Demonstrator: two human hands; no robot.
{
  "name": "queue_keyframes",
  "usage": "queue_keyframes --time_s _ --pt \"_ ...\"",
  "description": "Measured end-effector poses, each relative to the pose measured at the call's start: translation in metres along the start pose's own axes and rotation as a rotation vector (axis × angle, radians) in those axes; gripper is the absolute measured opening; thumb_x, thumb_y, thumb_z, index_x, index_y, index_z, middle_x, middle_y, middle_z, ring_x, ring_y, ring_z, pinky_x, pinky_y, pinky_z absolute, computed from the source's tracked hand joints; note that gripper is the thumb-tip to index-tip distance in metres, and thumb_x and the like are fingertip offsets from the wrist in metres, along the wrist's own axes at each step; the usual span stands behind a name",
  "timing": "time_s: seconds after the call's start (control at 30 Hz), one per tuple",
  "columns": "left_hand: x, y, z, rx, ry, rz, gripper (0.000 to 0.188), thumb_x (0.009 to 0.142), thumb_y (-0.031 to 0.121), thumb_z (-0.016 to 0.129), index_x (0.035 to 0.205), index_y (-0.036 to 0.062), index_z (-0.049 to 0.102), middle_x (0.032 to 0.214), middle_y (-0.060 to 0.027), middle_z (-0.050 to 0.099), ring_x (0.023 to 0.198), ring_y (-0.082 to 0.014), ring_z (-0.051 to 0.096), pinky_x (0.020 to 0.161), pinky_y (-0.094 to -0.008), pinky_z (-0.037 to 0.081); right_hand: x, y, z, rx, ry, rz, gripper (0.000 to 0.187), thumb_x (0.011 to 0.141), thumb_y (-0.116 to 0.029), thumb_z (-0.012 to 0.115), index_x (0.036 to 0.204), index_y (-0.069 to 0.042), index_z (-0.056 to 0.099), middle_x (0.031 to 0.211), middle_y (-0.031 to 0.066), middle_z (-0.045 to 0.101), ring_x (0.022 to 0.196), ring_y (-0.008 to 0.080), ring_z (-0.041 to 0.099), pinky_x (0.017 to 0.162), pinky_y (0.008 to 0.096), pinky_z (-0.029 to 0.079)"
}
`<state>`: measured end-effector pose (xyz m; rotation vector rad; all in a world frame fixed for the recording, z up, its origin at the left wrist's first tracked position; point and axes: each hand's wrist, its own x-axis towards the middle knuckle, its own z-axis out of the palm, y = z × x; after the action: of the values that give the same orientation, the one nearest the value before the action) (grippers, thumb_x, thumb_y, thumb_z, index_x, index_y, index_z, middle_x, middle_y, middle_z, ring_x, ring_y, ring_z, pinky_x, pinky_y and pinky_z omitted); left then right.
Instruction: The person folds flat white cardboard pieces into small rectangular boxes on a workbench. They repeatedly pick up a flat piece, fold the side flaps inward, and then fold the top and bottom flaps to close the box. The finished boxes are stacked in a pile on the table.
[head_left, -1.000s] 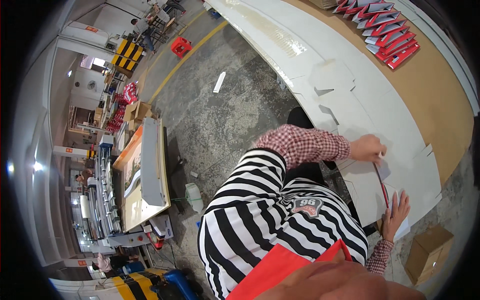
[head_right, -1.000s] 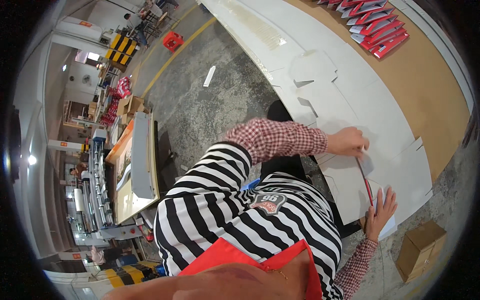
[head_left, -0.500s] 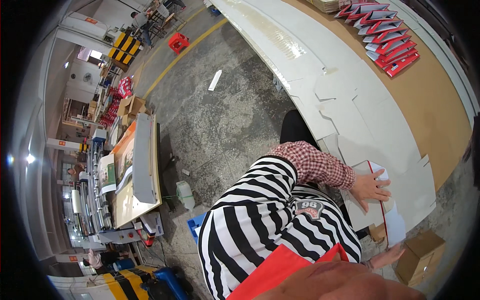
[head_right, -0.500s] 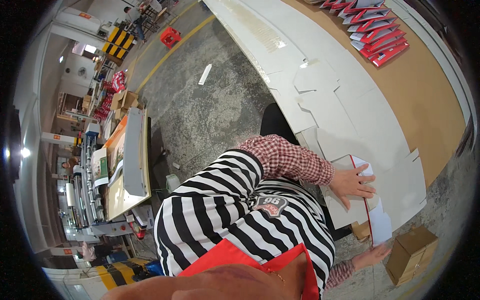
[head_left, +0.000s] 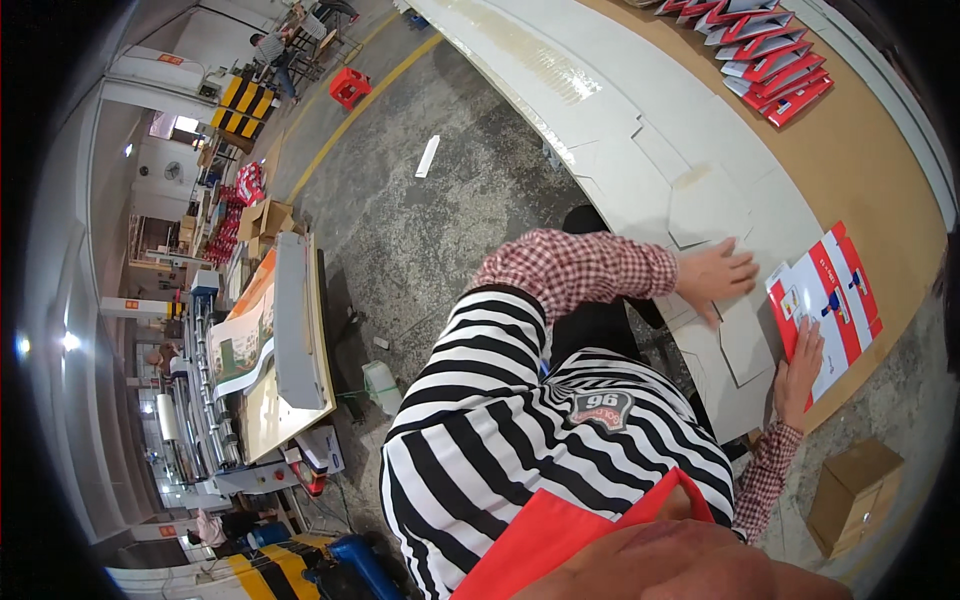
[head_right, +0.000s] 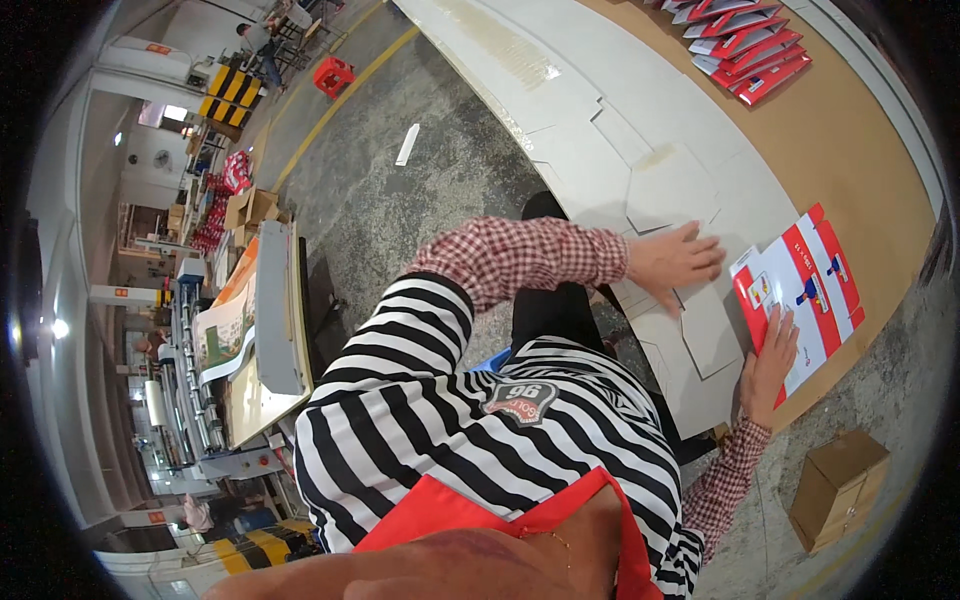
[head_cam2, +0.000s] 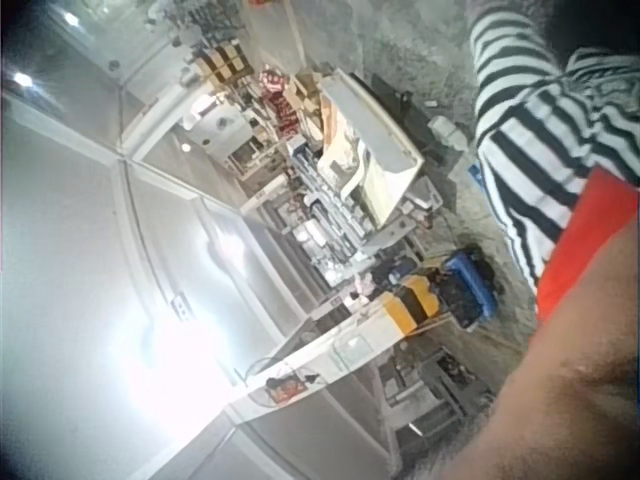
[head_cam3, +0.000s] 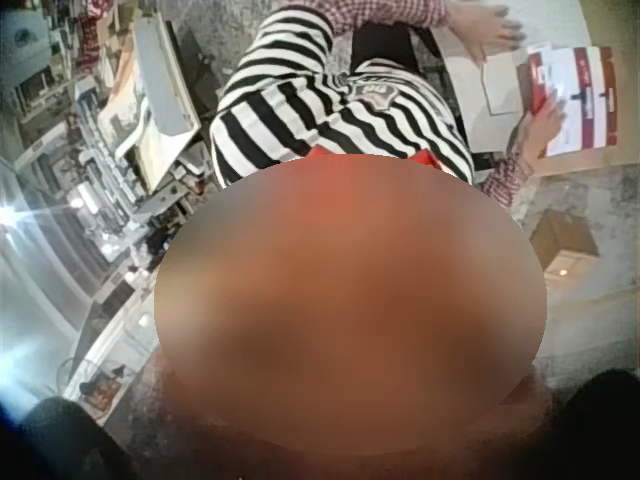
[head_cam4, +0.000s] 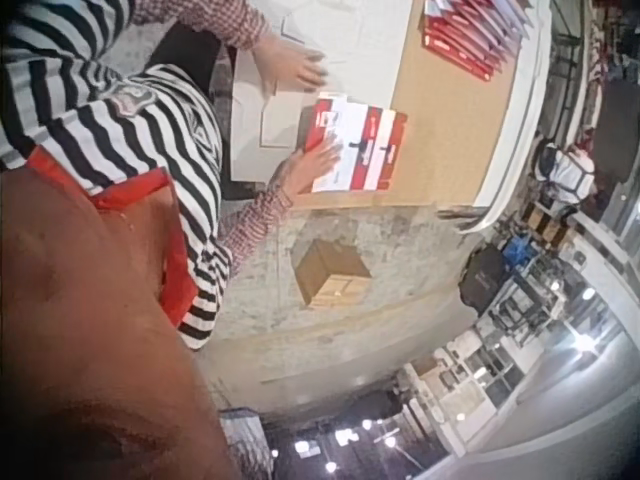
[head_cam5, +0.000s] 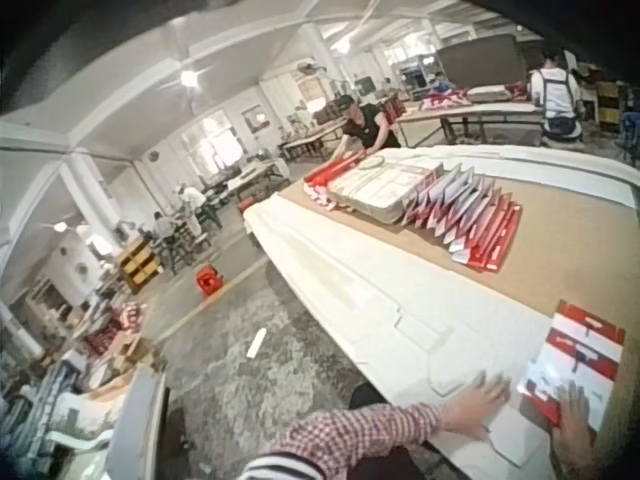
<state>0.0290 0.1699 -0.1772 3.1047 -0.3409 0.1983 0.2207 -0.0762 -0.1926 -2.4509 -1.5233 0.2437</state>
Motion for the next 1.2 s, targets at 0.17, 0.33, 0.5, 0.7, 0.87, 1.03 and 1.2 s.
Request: queue_keyframes --time_s 0.17,0.33,0.5,0.7,0.87,1.03,1.2 --pt "0.003 -0.008 0.031 0.057 -0.025 0.105 0.055 0.078 0.049 0.069 0.106 0.003 0.058 0.109 -0.0158 0.061 0.101 -0.0301 0.058 0.075 -0.0448 0.048 -0.006 0.009 -0.016 0.224 0.173 -0.125 0.074 0.087 0.001 0.05 0.154 -0.004 0.019 0.16 0.016 0.019 0.147 0.037 0.016 0.119 0.0485 0.014" --pt "0.083 -0.056 0.023 -0.333 -0.329 0.153 0.029 0.08 0.033 0.069 0.077 0.0049 0.067 0.077 -0.0069 0.067 0.077 -0.0257 0.062 0.061 -0.043 0.046 -0.031 0.02 0.009 0.962 0.663 0.165 0.058 0.1 -0.013 0.04 0.153 -0.002 0.019 0.161 0.0146 0.014 0.148 0.0315 0.013 0.12 0.0454 0.01" --pt "0.134 -0.095 0.025 -0.557 -0.689 -0.034 0.044 0.073 0.05 0.078 0.075 0.0067 0.071 0.082 -0.0056 0.072 0.076 -0.0173 0.066 0.066 -0.0374 0.05 -0.024 -0.003 -0.009 -0.088 0.305 -0.111 0.065 0.1 -0.04 0.043 0.154 -0.009 0.023 0.161 0.0157 0.013 0.147 0.0369 0.012 0.12 0.0481 0.009" --pt "0.028 -0.124 -0.001 -0.776 -0.473 -0.679 0.043 0.07 0.033 0.082 0.095 0.0028 0.067 0.091 -0.0111 0.07 0.093 -0.0211 0.066 0.076 -0.0338 0.052 -0.018 0.001 0.012 0.057 0.204 -0.048 0.052 0.094 -0.029 0.059 0.139 -0.006 0.047 0.144 0.019 0.04 0.134 0.0378 0.035 0.111 0.0493 0.026" --pt "-0.008 -0.039 0.035 -0.041 0.032 -0.447 0.031 0.075 0.021 0.074 0.096 0.003 0.06 0.105 -0.011 0.066 0.098 -0.0247 0.063 0.078 -0.0361 0.051 0.056 -0.05 0.006 0.467 0.155 -0.305 0.053 0.085 -0.022 0.07 0.129 0.001 0.052 0.132 0.0215 0.048 0.118 0.0388 0.048 0.103 0.0444 0.039" --pt "-0.054 -0.026 -0.017 -0.076 0.11 -0.116 0.048 0.088 0.028 0.061 0.132 0.0122 0.049 0.134 -0.0085 0.053 0.124 -0.0265 0.05 0.103 -0.0431 0.04 0.086 -0.073 0.008 0.316 0.069 -0.475 0.054 0.08 -0.023 0.073 0.131 -0.013 0.059 0.139 0.016 0.046 0.119 0.0346 0.048 0.101 0.0415 0.041" --pt "-0.091 -0.082 -0.007 0.017 0.07 0.113 0.062 0.088 0.037 0.063 0.141 0.0134 0.042 0.132 -0.0091 0.053 0.127 -0.0262 0.046 0.109 -0.0447 0.034 0.086 -0.07 0.011 0.361 0.05 -0.46 0.052 0.079 -0.023 0.073 0.128 -0.013 0.061 0.14 0.0138 0.047 0.117 0.0332 0.048 0.1 0.0407 0.042"
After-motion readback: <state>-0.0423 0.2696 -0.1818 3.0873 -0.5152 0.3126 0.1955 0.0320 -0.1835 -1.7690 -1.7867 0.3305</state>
